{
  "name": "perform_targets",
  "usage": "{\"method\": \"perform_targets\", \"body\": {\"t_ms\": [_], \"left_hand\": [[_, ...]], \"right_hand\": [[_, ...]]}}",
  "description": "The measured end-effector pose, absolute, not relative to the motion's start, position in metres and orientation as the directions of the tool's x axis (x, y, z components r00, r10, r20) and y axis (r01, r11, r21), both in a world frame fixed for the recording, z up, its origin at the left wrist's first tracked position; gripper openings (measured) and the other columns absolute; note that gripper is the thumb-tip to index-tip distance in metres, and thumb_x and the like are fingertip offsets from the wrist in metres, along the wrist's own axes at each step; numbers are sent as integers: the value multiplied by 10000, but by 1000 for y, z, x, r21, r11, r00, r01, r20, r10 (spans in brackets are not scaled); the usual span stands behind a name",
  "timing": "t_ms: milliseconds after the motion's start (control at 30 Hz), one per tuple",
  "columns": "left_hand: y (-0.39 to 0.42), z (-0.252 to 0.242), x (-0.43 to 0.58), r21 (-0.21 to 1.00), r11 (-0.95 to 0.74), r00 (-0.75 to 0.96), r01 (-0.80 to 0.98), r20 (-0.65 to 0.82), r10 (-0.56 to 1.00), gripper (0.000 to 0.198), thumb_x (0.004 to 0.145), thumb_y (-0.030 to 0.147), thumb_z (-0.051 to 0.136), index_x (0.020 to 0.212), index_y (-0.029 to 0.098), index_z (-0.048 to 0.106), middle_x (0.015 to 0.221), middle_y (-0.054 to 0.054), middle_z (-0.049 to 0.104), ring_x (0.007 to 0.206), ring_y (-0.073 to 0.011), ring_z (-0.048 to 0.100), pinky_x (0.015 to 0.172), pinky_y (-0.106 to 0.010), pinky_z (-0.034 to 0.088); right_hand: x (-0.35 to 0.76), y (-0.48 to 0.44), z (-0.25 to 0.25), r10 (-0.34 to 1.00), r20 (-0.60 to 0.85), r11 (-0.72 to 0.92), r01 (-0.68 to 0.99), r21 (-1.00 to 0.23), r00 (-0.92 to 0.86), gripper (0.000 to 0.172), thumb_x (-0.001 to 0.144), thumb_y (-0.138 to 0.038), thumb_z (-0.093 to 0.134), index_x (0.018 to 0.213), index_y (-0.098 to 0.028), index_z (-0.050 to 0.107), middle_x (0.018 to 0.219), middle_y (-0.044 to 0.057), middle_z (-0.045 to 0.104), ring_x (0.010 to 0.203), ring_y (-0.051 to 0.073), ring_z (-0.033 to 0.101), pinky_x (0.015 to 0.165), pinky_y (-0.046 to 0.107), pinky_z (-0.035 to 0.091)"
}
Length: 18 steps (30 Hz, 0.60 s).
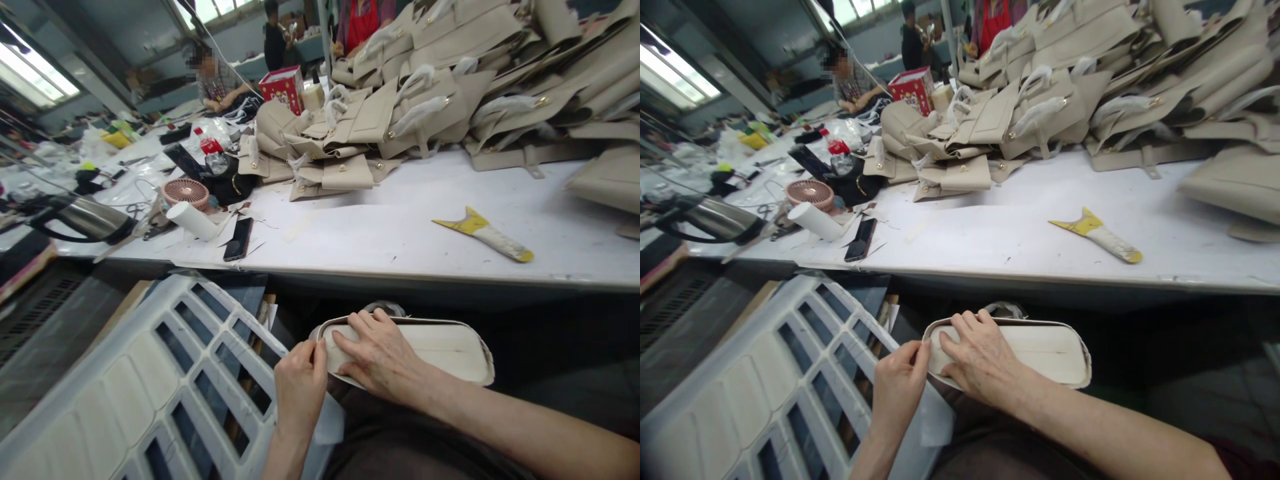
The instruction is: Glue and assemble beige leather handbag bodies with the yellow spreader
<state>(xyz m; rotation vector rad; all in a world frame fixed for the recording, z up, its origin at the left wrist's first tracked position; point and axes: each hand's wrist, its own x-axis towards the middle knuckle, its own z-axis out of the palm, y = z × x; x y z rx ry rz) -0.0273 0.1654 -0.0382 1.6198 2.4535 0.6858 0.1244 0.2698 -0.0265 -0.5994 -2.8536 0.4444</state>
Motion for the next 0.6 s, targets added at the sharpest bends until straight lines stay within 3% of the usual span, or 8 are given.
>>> {"method": "perform_targets", "body": {"t_ms": [100,400,467,600], "left_hand": [[165,-37,-27,475,331,-439,816,136,888,381,955,313,440,613,186,547,588,-15,595,537,-129,540,543,-268,292],[165,-48,-26,413,340,-433,845,155,888,380,955,292,427,598,187,503,562,-5,532,512,-127,487,570,-289,274],[164,-49,-27,467,336,-440,818,131,889,379,958,321,433,617,183,524,581,-5,534,539,-130,494,583,-282,284],[160,-49,-33,687,381,-507,618,-21,862,406,939,442,481,638,178,549,573,19,491,549,-122,445,576,-259,296]], "right_hand": [[126,265,-27,434,141,873,377,-310,-890,391,909,-430,588,1221,-198,547,1017,81,551,933,263,459,766,410,287],[128,258,-32,485,157,854,426,-299,-860,386,924,-432,568,1230,-197,550,1025,73,560,932,272,450,772,418,299],[129,258,-31,480,164,857,421,-298,-862,391,915,-437,582,1226,-201,551,1016,69,563,928,270,449,766,420,297],[130,259,-31,478,173,857,415,-305,-861,407,900,-457,603,1225,-216,552,1018,63,564,925,265,445,763,420,291]]}}
